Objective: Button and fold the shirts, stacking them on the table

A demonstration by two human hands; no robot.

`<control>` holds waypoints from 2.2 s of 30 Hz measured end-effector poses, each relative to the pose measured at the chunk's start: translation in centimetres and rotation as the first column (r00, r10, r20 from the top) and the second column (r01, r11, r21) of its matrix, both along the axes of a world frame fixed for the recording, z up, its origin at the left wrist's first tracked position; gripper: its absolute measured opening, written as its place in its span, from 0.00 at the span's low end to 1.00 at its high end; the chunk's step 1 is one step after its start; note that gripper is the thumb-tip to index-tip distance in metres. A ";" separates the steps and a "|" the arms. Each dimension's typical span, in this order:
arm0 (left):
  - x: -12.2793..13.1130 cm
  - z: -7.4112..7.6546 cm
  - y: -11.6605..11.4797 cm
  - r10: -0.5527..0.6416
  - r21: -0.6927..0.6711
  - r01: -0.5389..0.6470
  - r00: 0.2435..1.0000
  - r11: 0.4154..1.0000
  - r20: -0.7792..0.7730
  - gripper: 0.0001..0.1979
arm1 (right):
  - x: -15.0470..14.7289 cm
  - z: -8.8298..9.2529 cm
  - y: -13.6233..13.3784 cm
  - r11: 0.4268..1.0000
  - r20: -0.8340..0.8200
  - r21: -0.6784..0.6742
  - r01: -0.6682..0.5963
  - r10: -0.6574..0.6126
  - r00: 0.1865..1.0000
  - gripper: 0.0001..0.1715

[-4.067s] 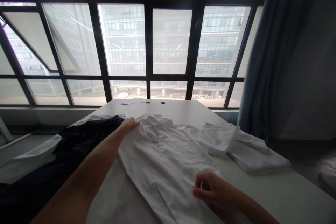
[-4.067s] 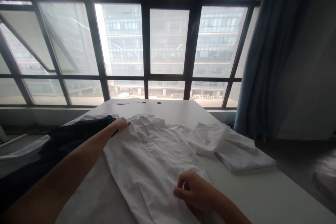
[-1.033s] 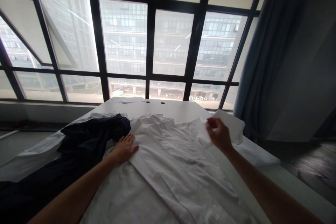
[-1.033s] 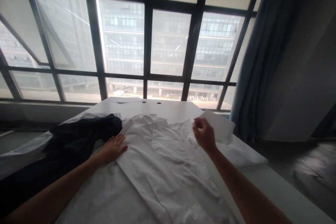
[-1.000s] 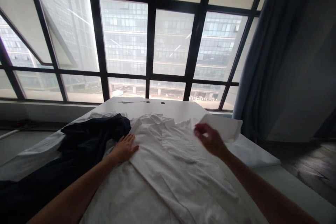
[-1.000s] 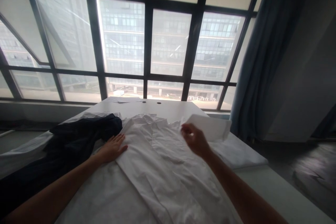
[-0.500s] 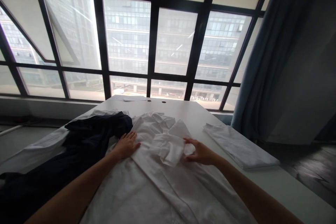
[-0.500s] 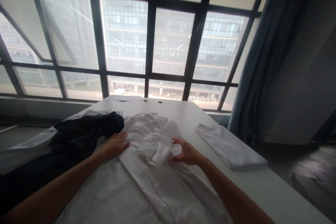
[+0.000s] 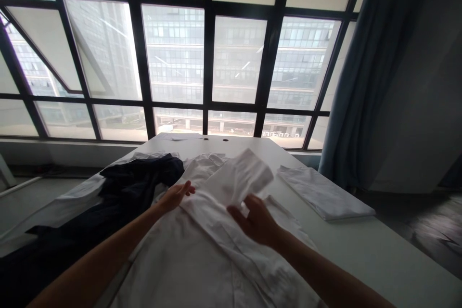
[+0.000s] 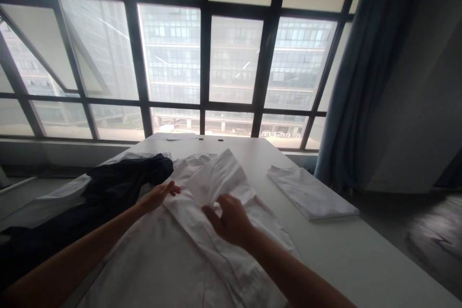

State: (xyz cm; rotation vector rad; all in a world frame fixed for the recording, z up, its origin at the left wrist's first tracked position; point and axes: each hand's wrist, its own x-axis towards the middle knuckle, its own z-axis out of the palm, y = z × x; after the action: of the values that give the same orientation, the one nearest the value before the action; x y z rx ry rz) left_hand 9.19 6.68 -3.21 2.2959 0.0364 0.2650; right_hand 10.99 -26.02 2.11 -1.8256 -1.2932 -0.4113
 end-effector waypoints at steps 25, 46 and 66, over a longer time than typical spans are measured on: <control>-12.2 2.4 -2.4 -0.250 -0.499 0.035 0.895 0.866 -0.370 0.53 | 13.7 -6.1 -9.8 0.542 0.356 -0.552 0.633 -0.534 0.767 0.14; -13.3 3.8 -0.7 -0.161 0.008 0.226 0.720 0.974 -0.675 0.52 | 14.6 -5.3 -10.5 0.651 0.187 -0.565 0.507 -0.498 0.847 0.12; -11.4 0.7 -5.8 -0.437 0.401 0.496 0.868 0.770 -0.234 0.50 | 16.2 -8.5 -3.7 0.410 0.214 -0.797 0.443 -0.495 0.842 0.33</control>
State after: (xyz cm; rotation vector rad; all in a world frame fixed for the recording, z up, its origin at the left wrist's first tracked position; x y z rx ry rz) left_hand -2.17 0.90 -2.56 2.6814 -0.5911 -0.1581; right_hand 27.23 -29.70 -6.41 -3.0376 -0.9356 0.0167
